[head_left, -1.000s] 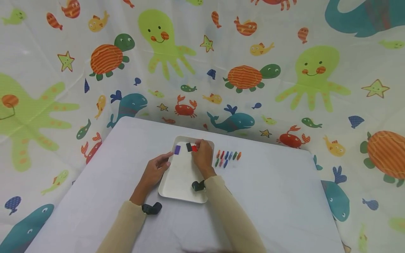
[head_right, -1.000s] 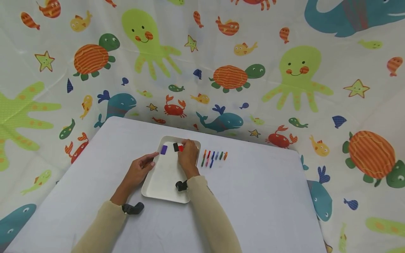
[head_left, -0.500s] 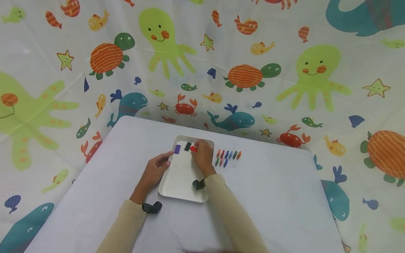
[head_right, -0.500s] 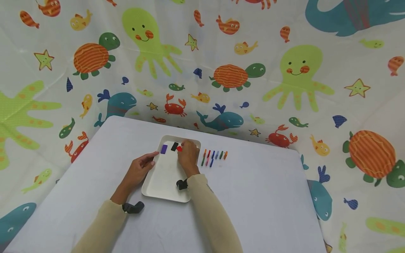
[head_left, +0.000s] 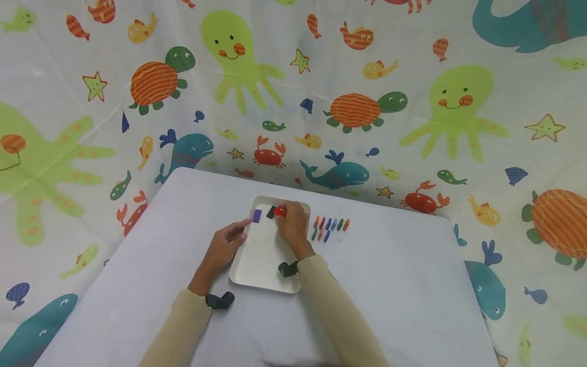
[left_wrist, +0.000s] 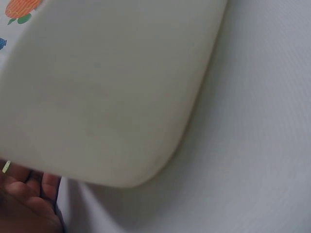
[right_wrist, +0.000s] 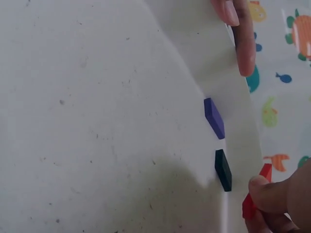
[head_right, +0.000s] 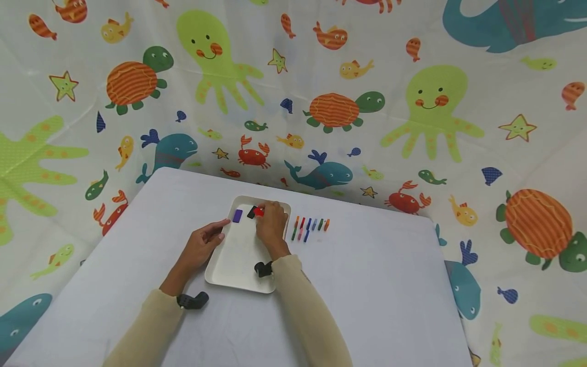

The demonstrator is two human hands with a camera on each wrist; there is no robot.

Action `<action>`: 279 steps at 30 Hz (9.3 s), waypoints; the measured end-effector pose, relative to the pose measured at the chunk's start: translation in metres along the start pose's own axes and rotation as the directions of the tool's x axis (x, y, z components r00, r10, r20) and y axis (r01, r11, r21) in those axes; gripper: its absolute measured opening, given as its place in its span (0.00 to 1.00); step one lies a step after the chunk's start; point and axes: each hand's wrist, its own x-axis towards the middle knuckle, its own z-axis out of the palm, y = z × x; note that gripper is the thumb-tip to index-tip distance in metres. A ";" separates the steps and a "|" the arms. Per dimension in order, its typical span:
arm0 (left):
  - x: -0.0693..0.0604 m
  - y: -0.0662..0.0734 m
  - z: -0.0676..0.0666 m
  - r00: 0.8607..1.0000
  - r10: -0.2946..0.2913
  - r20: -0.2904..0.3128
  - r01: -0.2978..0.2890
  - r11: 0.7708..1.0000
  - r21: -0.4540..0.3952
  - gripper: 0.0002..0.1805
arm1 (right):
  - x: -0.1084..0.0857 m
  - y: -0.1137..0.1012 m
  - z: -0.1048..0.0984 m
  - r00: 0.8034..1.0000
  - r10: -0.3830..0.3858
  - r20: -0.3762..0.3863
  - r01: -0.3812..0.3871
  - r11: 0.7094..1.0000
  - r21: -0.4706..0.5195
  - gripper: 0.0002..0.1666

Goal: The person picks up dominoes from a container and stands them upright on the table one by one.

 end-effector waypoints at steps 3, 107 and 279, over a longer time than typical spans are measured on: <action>0.000 0.000 0.000 1.000 0.005 -0.002 -0.005 1.000 0.003 0.25 | -0.001 -0.002 -0.003 1.000 -0.004 -0.015 0.004 1.000 0.014 0.18; 0.001 -0.003 0.002 1.000 -0.001 -0.009 0.002 0.999 0.038 0.25 | -0.061 0.103 -0.083 0.935 0.196 -0.297 -0.090 0.938 0.336 0.19; -0.026 0.006 0.015 0.999 0.018 -0.032 -0.018 1.000 -0.014 0.25 | -0.023 -0.012 -0.019 0.999 -0.025 -0.031 0.027 0.997 0.065 0.14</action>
